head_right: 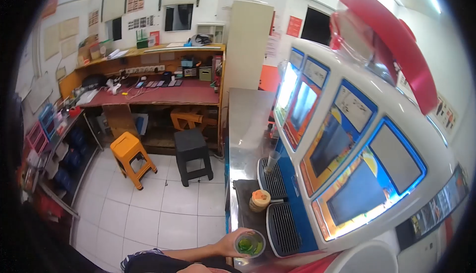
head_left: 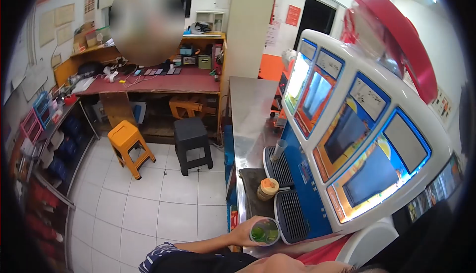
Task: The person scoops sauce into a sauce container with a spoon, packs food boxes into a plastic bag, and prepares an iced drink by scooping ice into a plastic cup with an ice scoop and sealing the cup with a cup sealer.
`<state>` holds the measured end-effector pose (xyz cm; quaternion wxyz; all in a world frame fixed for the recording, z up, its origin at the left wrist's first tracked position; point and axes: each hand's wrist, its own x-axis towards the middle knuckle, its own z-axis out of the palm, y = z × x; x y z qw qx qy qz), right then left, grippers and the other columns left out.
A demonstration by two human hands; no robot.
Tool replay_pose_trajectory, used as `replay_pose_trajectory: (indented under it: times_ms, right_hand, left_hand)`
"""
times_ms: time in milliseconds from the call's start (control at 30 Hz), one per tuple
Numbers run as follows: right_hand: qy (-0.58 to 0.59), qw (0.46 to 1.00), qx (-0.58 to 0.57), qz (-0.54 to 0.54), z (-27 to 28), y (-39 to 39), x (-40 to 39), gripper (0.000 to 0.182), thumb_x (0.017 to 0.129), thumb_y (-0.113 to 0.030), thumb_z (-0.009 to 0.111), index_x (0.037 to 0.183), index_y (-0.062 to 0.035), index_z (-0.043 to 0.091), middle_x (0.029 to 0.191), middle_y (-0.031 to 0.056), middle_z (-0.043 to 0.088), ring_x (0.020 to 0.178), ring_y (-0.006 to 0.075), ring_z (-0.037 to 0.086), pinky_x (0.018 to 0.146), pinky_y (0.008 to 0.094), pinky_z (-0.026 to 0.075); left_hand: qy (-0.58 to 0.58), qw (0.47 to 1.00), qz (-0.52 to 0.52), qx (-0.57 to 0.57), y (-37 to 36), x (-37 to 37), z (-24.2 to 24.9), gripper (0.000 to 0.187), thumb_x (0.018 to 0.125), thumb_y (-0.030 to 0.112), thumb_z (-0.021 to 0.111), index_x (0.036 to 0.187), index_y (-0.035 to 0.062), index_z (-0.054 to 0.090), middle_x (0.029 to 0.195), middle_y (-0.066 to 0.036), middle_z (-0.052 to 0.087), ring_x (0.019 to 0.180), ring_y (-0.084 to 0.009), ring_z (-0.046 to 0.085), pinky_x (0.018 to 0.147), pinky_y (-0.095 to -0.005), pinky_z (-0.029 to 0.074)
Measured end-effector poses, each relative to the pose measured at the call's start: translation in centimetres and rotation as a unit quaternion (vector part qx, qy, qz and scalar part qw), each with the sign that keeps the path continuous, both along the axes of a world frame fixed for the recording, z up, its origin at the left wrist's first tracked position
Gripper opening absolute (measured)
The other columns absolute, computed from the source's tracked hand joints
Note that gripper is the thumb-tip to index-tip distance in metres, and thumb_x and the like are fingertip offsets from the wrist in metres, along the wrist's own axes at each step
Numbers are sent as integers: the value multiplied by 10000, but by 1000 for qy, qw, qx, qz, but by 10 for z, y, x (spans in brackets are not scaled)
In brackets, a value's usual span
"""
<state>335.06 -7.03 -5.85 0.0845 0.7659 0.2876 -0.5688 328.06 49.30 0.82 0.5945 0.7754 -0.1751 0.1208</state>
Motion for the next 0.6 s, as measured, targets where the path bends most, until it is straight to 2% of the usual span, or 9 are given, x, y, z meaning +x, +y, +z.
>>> replay_pose_trajectory:
  times_ms: [133, 233, 433, 533, 600]
  right_hand:
    - [18, 995, 50, -88, -70, 15, 57, 474, 791, -457, 507, 814, 5, 609, 729, 141, 624, 641, 281, 572, 603, 404, 438]
    - [25, 985, 86, -149, -71, 62, 112, 445, 803, -437, 493, 797, -6, 605, 713, 131, 613, 632, 266, 566, 596, 392, 440]
    - [56, 945, 166, -275, -35, 183, 183, 395, 827, -395, 465, 763, -28, 596, 680, 111, 591, 615, 237, 555, 581, 367, 442]
    - [54, 879, 217, -421, 1, 199, 154, 376, 839, -375, 451, 747, -39, 592, 664, 101, 580, 606, 222, 549, 574, 355, 443]
    - [40, 781, 245, -573, 26, 176, 83, 365, 847, -361, 441, 735, -47, 589, 653, 95, 573, 600, 212, 545, 569, 347, 444]
  left_hand:
    - [23, 999, 37, -19, 15, 9, -12, 795, 604, 272, 788, 1232, 28, 367, 1157, -136, 467, 1089, -254, 479, 920, -328, 380]
    - [8, 999, 41, -8, 20, 15, -14, 791, 602, 278, 788, 1221, 18, 370, 1162, -142, 465, 1085, -263, 483, 918, -335, 385]
    - [-22, 998, 58, -2, 17, 19, 2, 798, 583, 274, 805, 1209, 18, 380, 1150, -133, 474, 1073, -256, 488, 913, -336, 390]
    - [-63, 998, 7, -9, 11, 32, 16, 829, 551, 272, 828, 1206, 24, 384, 1136, -128, 480, 1061, -250, 489, 914, -339, 389]
    - [-149, 987, -54, -24, -2, 41, 31, 876, 505, 277, 850, 1199, 36, 372, 1130, -162, 476, 1017, -272, 509, 887, -364, 409]
